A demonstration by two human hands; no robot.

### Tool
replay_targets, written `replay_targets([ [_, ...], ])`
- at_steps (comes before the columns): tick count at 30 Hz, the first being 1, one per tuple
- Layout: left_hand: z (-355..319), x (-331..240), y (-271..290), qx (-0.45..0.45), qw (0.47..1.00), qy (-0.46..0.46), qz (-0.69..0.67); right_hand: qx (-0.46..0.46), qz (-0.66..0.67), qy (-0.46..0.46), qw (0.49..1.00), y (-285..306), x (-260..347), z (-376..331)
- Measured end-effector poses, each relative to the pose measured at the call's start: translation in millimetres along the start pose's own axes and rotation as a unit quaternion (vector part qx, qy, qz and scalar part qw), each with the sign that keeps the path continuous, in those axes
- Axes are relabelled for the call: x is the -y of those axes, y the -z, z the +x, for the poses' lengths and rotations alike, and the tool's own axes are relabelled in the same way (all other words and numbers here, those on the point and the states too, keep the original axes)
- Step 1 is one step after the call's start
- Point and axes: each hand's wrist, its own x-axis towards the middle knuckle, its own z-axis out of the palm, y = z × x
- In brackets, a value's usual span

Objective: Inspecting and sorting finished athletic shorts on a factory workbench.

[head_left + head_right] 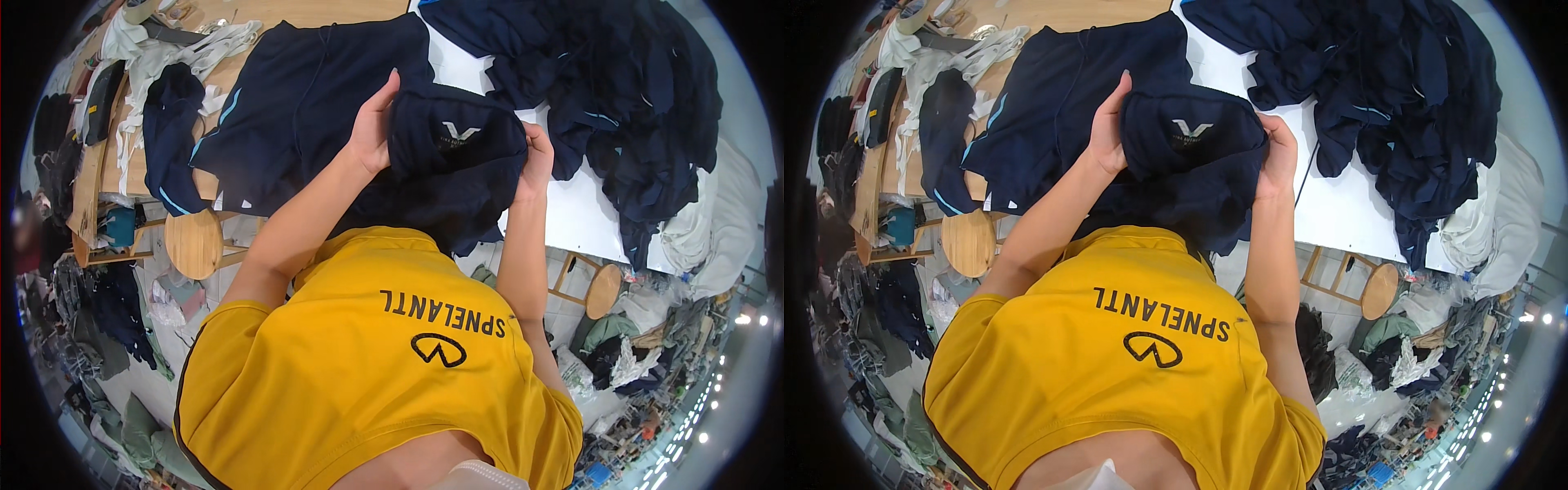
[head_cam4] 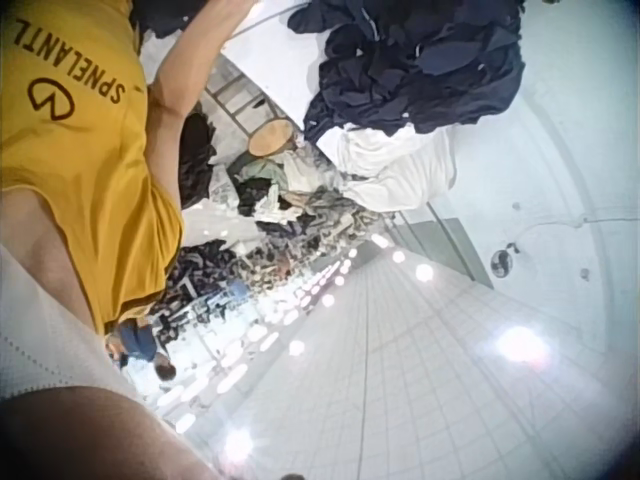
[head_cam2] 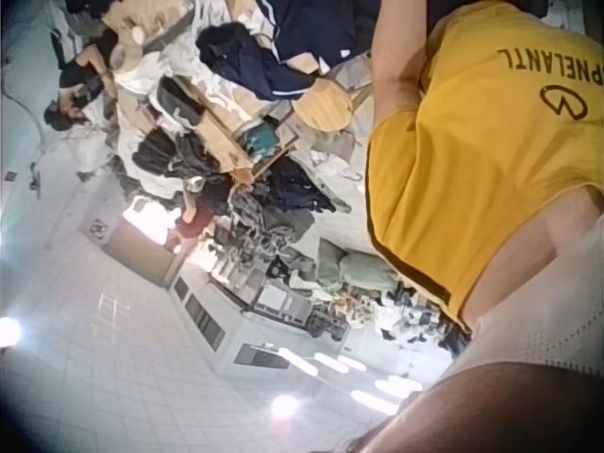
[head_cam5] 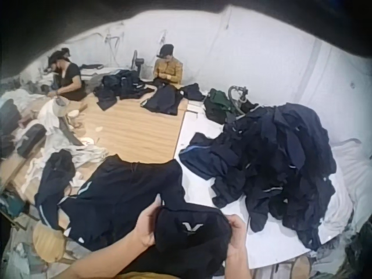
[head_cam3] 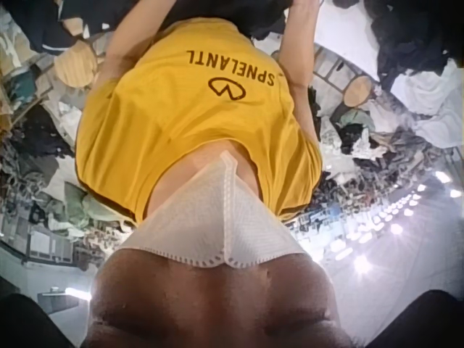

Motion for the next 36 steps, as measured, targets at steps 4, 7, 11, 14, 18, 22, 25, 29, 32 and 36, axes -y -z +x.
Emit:
replay_targets([
  [4, -15.7, 2.2, 6.2, -0.111, 0.861, -0.097, 0.486, -0.009, -0.005, 0.025, 1.0, -8.6, -0.3, 4.7],
  [7, -34.9, 14.9, 6.1, 0.021, 0.544, -0.158, 0.824, -0.017, -0.048, 0.089, 0.995, -35.1, -4.3, 1.9],
  [11, -70.2, 28.0, 11.3, -0.122, 0.534, -0.014, 0.837, -0.014, -0.165, 0.174, 0.971, -70.4, -34.2, -3.1],
  [14, -97.5, 15.9, 11.5, -0.16, 0.704, -0.087, 0.687, 0.061, -0.208, 0.2, 0.956, -72.6, -39.8, 14.4],
  [18, -155.6, -0.7, -57.6, -0.151, 0.882, -0.248, 0.371, 0.373, -0.026, 0.022, 0.927, -99.4, -40.8, 24.6],
  [22, -198.7, -25.6, -84.6, -0.024, 0.892, -0.217, 0.396, 0.521, -0.119, 0.003, 0.845, -106.7, -49.5, 31.1],
  [25, -216.1, -36.2, -91.2, -0.098, 0.806, -0.188, 0.552, 0.58, -0.161, 0.021, 0.798, -101.6, -30.2, 35.5],
  [29, -221.6, -31.2, -102.7, -0.292, 0.634, -0.254, 0.67, 0.353, -0.303, 0.201, 0.862, -85.2, -8.9, 7.3],
  [32, -231.8, -55.5, -91.7, -0.412, 0.254, -0.417, 0.769, 0.425, -0.4, 0.236, 0.777, -96.4, 6.2, -8.1],
  [36, -239.5, -74.8, -144.1, -0.412, 0.322, -0.414, 0.745, 0.486, -0.579, 0.219, 0.617, -132.6, -8.7, -26.2],
])
